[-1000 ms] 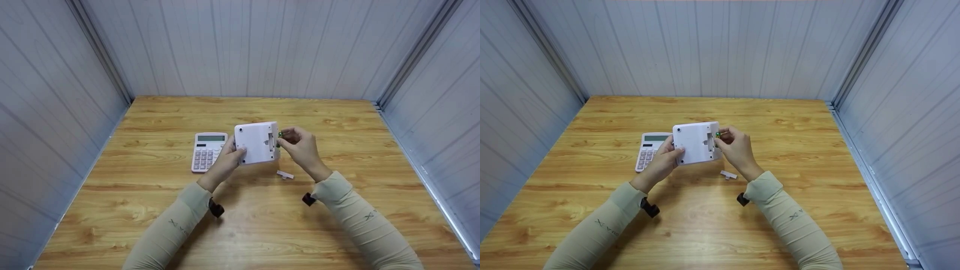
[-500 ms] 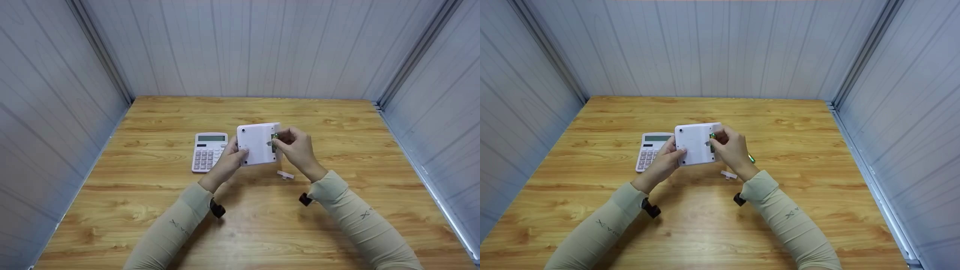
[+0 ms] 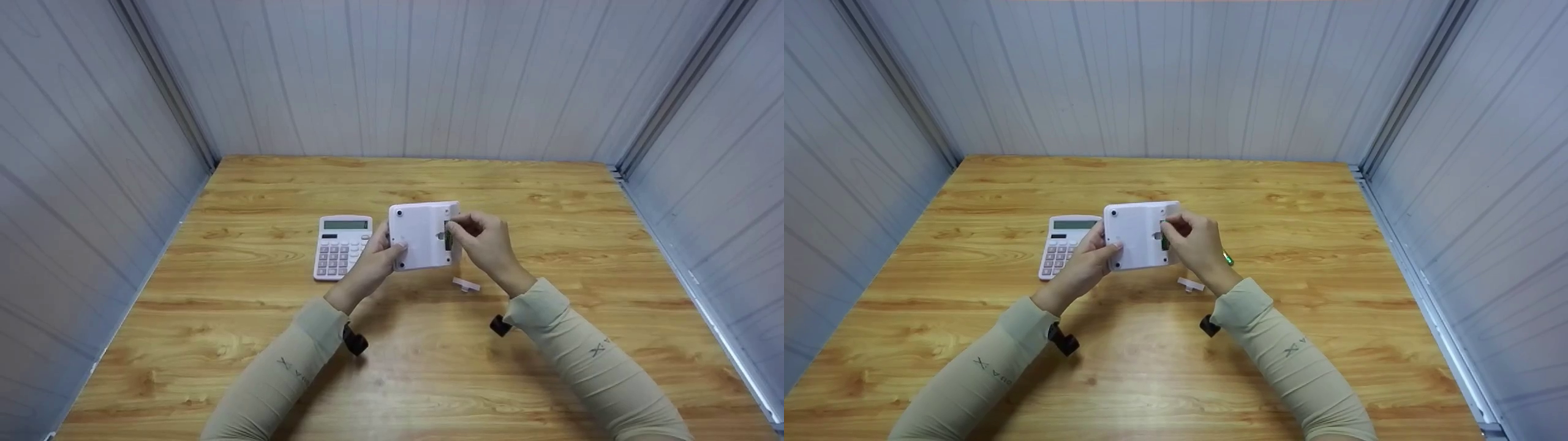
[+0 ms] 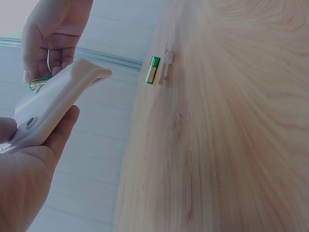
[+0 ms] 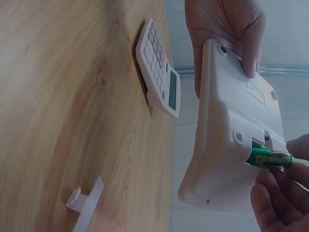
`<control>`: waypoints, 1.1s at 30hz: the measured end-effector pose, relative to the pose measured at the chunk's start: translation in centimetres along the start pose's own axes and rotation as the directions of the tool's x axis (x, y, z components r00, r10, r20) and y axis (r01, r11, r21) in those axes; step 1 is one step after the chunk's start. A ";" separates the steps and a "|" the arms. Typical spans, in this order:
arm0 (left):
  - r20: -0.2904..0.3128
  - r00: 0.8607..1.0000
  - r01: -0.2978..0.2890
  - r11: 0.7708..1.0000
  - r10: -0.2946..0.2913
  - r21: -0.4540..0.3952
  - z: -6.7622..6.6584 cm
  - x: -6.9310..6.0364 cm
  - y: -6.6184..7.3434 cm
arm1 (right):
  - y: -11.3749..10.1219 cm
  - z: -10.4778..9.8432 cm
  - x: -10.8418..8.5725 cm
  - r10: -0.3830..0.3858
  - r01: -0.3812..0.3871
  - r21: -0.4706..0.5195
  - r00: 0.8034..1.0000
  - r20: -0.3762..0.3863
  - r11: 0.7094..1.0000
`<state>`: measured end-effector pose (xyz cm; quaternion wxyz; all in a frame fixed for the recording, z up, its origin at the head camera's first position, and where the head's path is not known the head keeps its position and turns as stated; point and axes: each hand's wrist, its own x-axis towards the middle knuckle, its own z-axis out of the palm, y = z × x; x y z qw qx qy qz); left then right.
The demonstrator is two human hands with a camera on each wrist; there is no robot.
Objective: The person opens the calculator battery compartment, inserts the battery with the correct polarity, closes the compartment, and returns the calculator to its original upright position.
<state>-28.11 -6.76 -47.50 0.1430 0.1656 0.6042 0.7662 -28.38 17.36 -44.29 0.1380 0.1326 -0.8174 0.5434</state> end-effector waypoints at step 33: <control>-0.011 1.000 -0.020 1.000 0.020 0.003 0.0 -0.2 -0.6 | 0.6 -0.2 1.2 0.476 -0.504 0.145 0.859 0.187 0.852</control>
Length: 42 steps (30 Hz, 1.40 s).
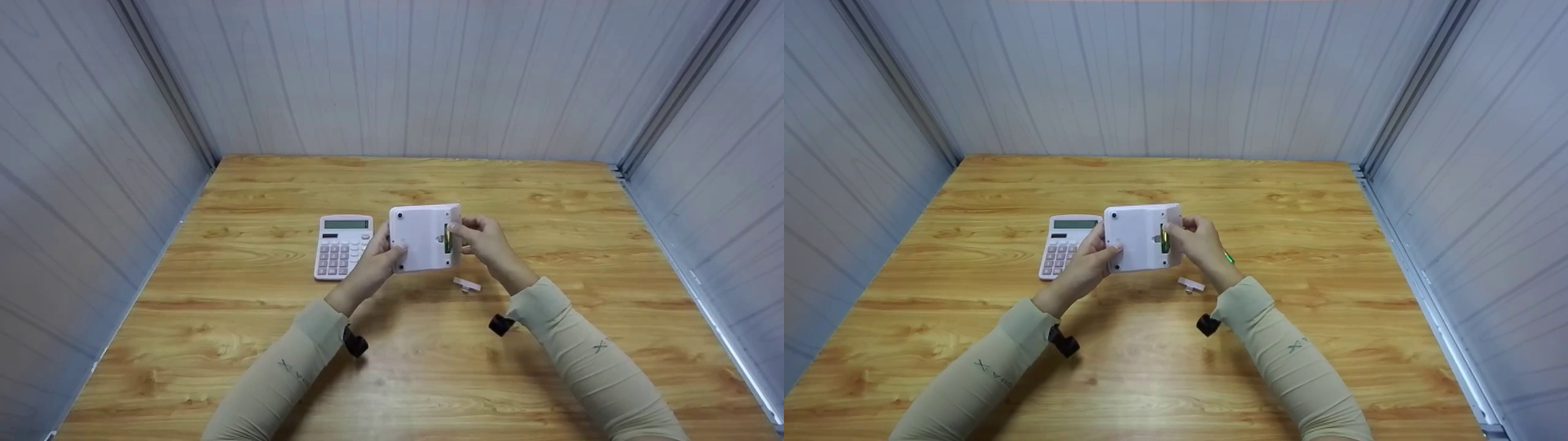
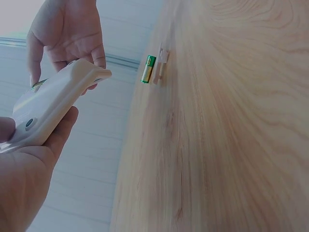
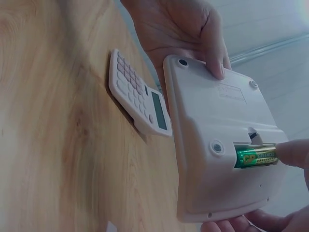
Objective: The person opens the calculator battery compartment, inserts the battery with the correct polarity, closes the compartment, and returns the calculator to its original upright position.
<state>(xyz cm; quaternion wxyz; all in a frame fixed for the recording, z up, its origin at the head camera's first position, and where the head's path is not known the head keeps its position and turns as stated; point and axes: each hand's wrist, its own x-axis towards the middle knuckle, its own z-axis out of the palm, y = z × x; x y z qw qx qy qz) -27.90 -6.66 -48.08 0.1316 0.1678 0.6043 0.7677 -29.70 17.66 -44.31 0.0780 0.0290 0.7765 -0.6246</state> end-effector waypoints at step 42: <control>-0.038 0.999 0.018 0.999 -0.019 -0.036 -0.3 0.0 0.4 | 2.6 -2.9 -0.4 -0.239 0.214 -0.256 0.969 -0.070 0.943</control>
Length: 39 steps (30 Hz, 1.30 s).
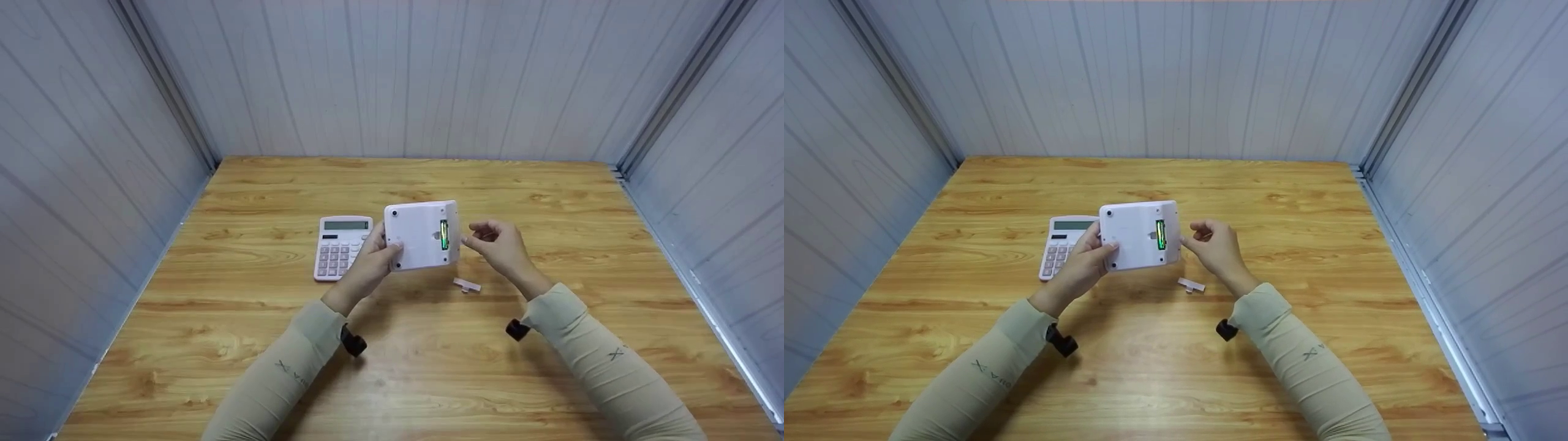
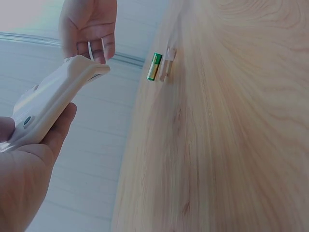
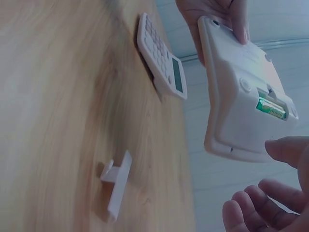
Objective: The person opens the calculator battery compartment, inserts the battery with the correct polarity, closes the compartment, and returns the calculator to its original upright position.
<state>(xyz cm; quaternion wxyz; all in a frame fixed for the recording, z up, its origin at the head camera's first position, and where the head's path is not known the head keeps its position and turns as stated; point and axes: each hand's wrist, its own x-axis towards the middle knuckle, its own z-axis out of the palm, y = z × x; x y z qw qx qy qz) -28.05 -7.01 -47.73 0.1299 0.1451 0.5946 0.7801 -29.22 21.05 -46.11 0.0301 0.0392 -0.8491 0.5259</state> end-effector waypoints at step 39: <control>0.013 1.000 -0.014 1.000 0.014 -0.016 -0.7 -0.1 0.2 | 3.4 0.2 -1.2 0.063 0.106 -0.351 0.897 0.438 0.930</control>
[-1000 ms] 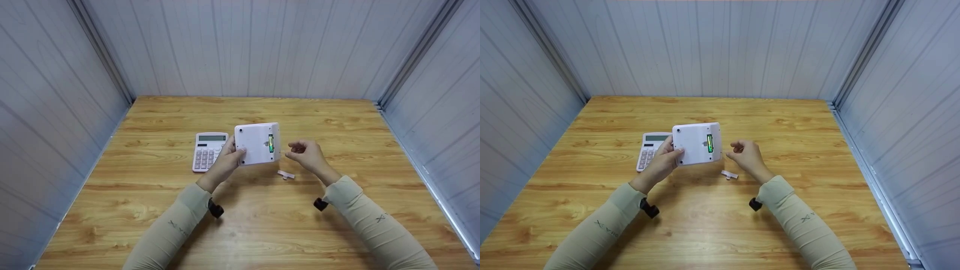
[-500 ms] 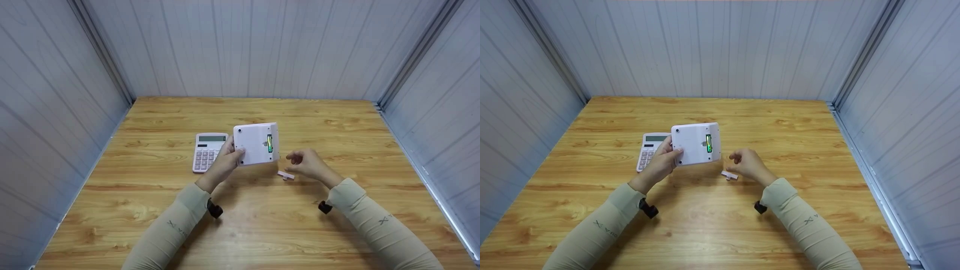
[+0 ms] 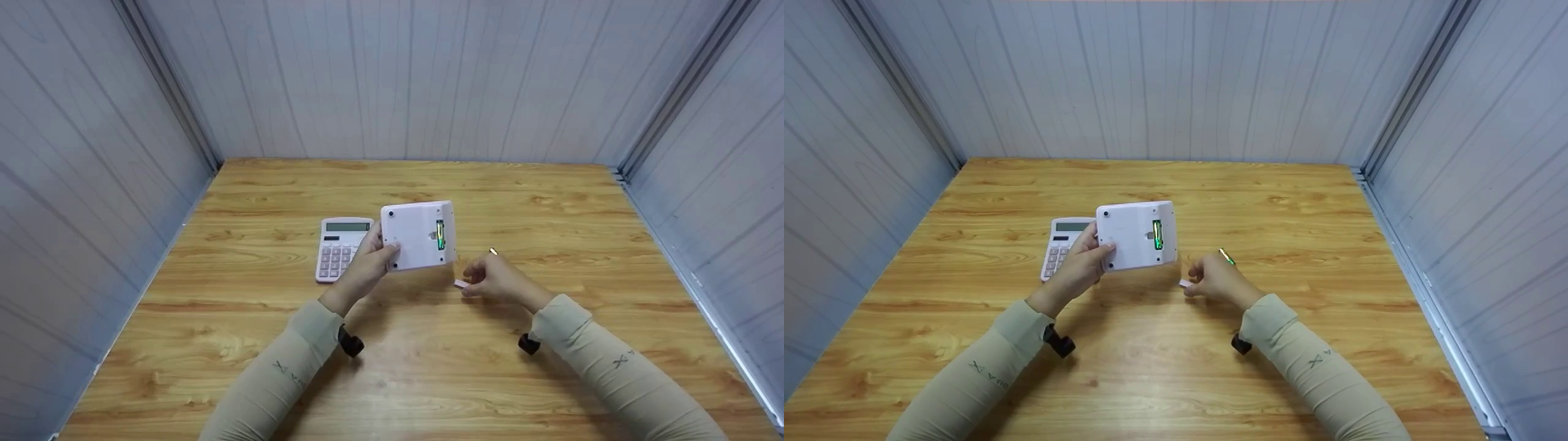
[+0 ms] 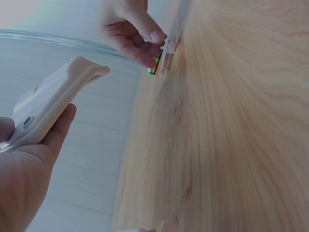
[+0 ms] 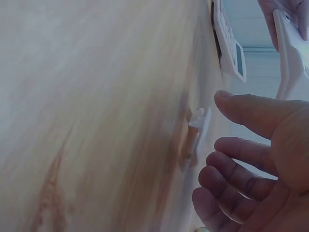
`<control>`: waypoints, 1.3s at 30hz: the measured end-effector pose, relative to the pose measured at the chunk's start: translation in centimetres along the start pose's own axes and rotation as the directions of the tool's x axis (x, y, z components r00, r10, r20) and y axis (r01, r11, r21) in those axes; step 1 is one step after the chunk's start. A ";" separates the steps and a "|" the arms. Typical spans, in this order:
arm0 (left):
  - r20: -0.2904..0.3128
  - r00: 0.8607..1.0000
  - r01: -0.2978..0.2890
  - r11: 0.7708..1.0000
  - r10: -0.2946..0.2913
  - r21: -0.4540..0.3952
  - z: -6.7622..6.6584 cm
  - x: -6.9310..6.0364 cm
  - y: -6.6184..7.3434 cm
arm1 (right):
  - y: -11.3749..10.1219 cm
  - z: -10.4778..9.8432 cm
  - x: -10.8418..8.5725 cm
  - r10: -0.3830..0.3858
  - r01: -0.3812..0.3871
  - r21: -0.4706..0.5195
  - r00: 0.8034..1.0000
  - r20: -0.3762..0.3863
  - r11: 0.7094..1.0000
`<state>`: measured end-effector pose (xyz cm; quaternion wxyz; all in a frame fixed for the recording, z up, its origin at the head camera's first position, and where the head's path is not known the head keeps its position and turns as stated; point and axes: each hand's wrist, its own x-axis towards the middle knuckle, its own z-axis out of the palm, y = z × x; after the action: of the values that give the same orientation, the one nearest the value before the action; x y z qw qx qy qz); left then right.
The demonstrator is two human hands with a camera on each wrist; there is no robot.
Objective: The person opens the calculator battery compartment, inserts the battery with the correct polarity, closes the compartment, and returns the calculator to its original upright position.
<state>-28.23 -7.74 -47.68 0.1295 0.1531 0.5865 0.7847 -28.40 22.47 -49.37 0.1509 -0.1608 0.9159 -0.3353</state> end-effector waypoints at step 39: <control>0.001 1.000 -0.026 1.000 0.025 0.014 -0.1 0.0 -0.4 | -1.1 -1.3 0.3 0.052 -0.051 0.014 0.996 -0.066 0.999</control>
<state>-28.22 -7.72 -48.09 0.1186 0.1617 0.5898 0.7823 -28.92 22.31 -47.74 0.1301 -0.1251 0.9223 -0.3419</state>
